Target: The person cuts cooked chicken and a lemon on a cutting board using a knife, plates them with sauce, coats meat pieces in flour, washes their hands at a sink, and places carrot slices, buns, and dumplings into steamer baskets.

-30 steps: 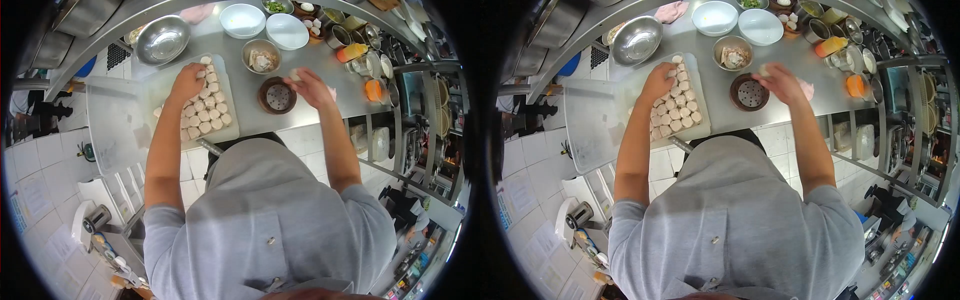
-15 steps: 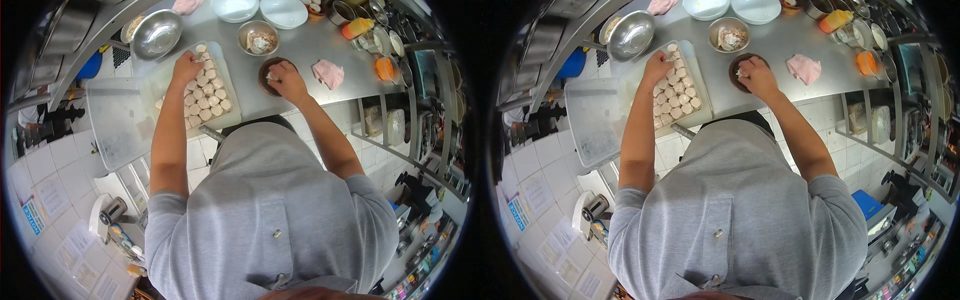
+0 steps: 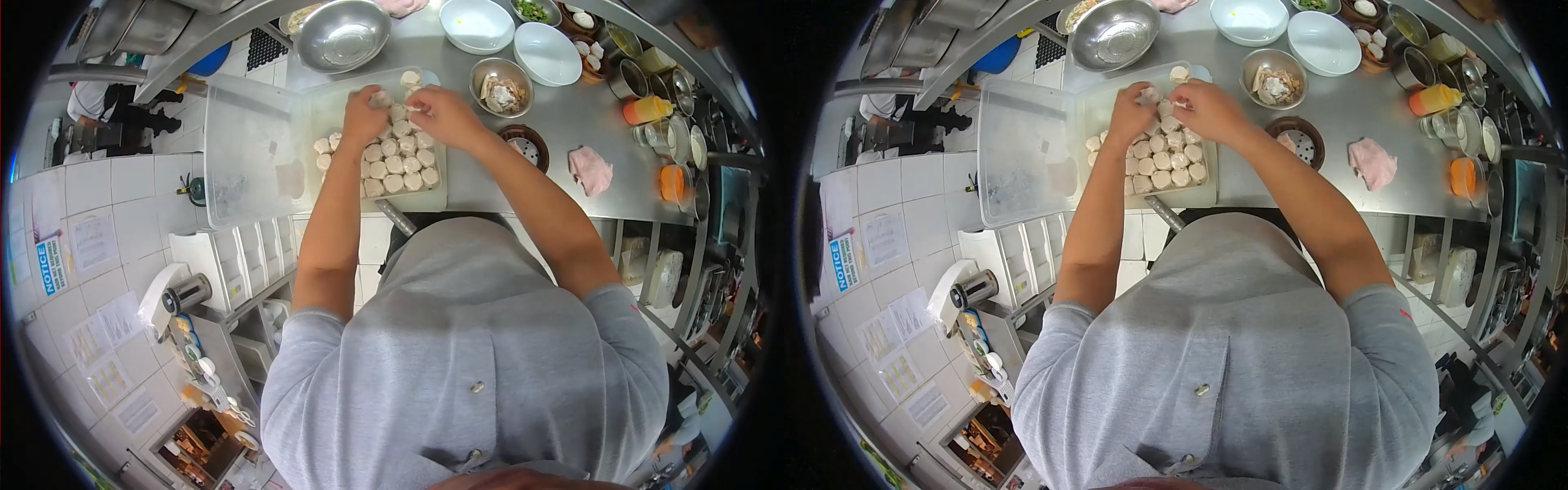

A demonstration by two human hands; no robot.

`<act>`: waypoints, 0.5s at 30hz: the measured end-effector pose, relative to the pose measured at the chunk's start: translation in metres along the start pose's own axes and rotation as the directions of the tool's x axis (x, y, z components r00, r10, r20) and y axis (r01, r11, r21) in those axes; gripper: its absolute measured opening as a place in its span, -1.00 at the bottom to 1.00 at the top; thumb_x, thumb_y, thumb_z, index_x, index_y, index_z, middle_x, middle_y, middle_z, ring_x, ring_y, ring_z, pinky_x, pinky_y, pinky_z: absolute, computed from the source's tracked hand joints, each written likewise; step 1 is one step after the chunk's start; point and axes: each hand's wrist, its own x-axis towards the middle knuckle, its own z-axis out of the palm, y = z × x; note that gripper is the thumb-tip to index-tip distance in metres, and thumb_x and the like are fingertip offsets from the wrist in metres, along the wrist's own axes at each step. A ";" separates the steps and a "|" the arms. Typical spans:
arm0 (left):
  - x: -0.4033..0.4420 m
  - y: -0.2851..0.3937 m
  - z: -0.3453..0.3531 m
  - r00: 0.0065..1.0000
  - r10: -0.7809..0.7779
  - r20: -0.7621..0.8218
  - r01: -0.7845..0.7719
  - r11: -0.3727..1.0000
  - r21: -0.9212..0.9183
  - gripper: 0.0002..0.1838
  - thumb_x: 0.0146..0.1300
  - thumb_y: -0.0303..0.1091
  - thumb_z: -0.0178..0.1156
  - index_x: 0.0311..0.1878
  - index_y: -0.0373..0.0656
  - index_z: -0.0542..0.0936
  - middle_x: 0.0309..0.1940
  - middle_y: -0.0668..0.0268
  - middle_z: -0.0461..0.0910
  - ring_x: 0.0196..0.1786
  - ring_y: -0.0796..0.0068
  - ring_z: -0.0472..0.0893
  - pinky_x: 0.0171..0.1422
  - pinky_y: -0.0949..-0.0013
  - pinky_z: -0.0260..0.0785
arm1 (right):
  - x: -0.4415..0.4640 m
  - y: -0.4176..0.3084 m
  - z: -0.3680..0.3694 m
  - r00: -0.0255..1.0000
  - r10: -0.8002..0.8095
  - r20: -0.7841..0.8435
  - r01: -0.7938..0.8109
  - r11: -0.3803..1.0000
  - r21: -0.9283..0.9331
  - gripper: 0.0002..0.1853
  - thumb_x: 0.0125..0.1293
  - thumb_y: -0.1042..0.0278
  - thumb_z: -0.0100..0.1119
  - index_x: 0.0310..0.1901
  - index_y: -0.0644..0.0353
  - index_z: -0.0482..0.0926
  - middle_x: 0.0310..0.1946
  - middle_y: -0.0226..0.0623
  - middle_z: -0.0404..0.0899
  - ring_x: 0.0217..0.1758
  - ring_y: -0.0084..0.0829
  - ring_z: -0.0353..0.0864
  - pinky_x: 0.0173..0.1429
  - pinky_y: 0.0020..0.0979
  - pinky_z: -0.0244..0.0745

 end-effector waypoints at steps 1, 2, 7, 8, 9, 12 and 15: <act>-0.003 0.005 0.001 0.923 0.386 0.002 -0.359 0.856 0.372 -0.48 0.24 -0.54 0.39 0.31 -0.22 0.70 0.06 0.13 0.74 0.05 0.10 0.73 0.18 0.10 0.66 | 0.013 0.007 0.007 0.999 0.037 -0.019 -0.037 0.999 -0.018 -0.68 0.46 0.26 0.45 0.14 0.23 0.78 0.01 -0.07 0.78 -0.01 -0.13 0.87 0.13 -0.18 0.74; -0.005 0.011 -0.001 0.717 0.682 0.146 -0.581 0.469 0.665 -0.49 0.18 -0.53 0.42 0.26 -0.15 0.74 0.04 0.11 0.75 0.14 0.00 0.72 0.31 0.03 0.63 | 0.021 0.010 0.012 0.997 0.075 -0.038 -0.076 0.996 -0.036 -0.69 0.47 0.25 0.45 0.13 0.23 0.78 0.01 -0.09 0.80 -0.03 -0.15 0.87 0.12 -0.19 0.75; 0.016 0.032 -0.020 0.770 0.451 0.451 -0.638 0.528 0.561 -0.50 0.14 -0.51 0.39 0.22 -0.08 0.74 0.10 0.09 0.73 0.23 -0.15 0.64 0.41 -0.02 0.56 | 0.024 0.009 0.003 0.985 0.170 -0.014 -0.170 0.985 0.026 -0.70 0.50 0.25 0.45 0.11 0.27 0.81 -0.08 -0.16 0.87 -0.07 -0.31 0.84 0.12 -0.25 0.74; 0.020 0.028 -0.022 0.751 0.380 0.540 -0.656 0.518 0.549 -0.55 0.17 -0.50 0.37 0.18 -0.11 0.73 0.10 0.09 0.71 0.16 -0.20 0.65 0.37 -0.02 0.58 | 0.020 0.012 0.002 0.982 0.191 0.001 -0.191 0.981 0.016 -0.70 0.50 0.26 0.45 0.11 0.27 0.81 -0.09 -0.17 0.88 -0.07 -0.33 0.83 0.12 -0.26 0.73; 0.025 0.022 -0.024 0.755 0.380 0.535 -0.652 0.528 0.545 -0.55 0.17 -0.50 0.37 0.18 -0.11 0.73 0.10 0.09 0.71 0.16 -0.20 0.65 0.37 -0.02 0.58 | 0.018 0.014 0.002 0.981 0.195 0.011 -0.195 0.981 0.009 -0.70 0.50 0.26 0.45 0.11 0.27 0.81 -0.09 -0.17 0.88 -0.07 -0.33 0.83 0.12 -0.26 0.73; 0.035 -0.001 -0.036 0.747 0.456 0.484 -0.665 0.537 0.519 -0.49 0.22 -0.45 0.38 0.28 -0.05 0.72 0.11 0.04 0.71 0.15 -0.16 0.70 0.36 0.00 0.60 | 0.012 0.016 0.004 0.952 0.305 0.029 -0.306 0.950 0.056 -0.70 0.50 0.26 0.46 0.11 0.27 0.81 -0.10 -0.19 0.88 -0.04 -0.36 0.84 0.13 -0.27 0.73; 0.036 -0.004 -0.046 0.897 0.439 0.038 -0.398 0.769 0.500 -0.51 0.44 -0.41 0.30 0.42 -0.13 0.66 0.11 0.03 0.73 0.16 -0.05 0.75 0.33 0.05 0.65 | 0.006 0.005 0.009 0.967 0.248 -0.059 -0.245 0.968 0.057 -0.73 0.48 0.22 0.46 0.05 0.22 0.83 -0.13 -0.15 0.87 -0.07 -0.20 0.88 0.11 -0.21 0.75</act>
